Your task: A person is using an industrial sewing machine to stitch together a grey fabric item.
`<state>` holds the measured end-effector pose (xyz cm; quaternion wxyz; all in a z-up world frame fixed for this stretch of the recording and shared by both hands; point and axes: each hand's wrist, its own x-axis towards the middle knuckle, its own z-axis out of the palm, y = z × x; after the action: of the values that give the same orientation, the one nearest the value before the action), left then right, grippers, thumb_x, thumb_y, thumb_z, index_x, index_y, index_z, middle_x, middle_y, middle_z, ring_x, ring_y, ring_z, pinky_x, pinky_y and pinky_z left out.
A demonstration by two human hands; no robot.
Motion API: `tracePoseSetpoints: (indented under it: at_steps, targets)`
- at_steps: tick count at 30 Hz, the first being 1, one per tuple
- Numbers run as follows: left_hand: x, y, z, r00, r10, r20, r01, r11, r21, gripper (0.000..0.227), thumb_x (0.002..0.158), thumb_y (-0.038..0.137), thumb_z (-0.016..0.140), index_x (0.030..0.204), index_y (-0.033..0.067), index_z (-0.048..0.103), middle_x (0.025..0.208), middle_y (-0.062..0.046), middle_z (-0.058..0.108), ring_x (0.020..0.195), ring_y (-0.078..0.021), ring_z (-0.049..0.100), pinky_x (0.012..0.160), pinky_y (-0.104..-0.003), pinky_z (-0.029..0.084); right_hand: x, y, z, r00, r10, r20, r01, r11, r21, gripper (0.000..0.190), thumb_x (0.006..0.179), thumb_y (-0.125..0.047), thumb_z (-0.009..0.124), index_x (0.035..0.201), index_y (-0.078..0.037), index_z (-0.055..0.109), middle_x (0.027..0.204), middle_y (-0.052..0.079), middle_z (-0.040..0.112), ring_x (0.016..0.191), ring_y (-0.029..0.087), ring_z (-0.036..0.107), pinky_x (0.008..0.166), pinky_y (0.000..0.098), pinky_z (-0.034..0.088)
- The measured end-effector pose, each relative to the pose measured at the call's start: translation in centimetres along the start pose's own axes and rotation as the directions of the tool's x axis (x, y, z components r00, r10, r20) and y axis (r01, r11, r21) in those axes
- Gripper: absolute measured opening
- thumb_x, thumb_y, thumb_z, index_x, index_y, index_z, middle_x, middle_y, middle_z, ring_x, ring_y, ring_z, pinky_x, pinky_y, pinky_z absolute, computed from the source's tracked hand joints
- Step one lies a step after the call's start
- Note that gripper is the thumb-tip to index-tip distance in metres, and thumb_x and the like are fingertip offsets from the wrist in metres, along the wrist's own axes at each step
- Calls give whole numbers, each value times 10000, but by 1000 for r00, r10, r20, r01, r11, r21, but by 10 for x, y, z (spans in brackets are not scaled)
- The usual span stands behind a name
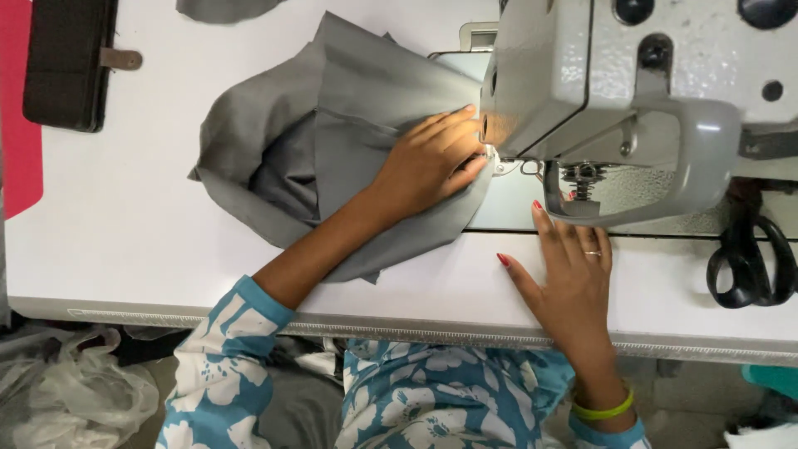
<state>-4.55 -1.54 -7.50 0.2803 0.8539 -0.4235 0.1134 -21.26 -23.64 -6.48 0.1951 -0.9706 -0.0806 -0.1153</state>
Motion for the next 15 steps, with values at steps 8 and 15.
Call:
tracePoseSetpoints:
  at_steps: [8, 15]
  targets:
    - [2, -6, 1, 1000, 1, -24, -3, 997, -78, 217, 984, 198, 755, 982, 61, 586, 1179, -114, 661, 1353, -332, 593, 1149, -453, 474, 0, -1, 1, 999, 36, 2, -36, 999, -12, 687, 939, -453, 713, 1484, -60, 569, 1343, 181, 646, 1320, 362, 546, 1199, 524, 316]
    - [6, -2, -3, 997, 14, -76, -21, 996, -88, 198, 977, 186, 755, 927, 66, 606, 1220, -120, 663, 1332, -331, 597, 1109, -437, 493, 3, -3, -3, 1000, 28, 2, -28, 1000, -4, 668, 945, -446, 707, 1472, -60, 572, 1450, 179, 594, 1353, 364, 532, 1197, 521, 312]
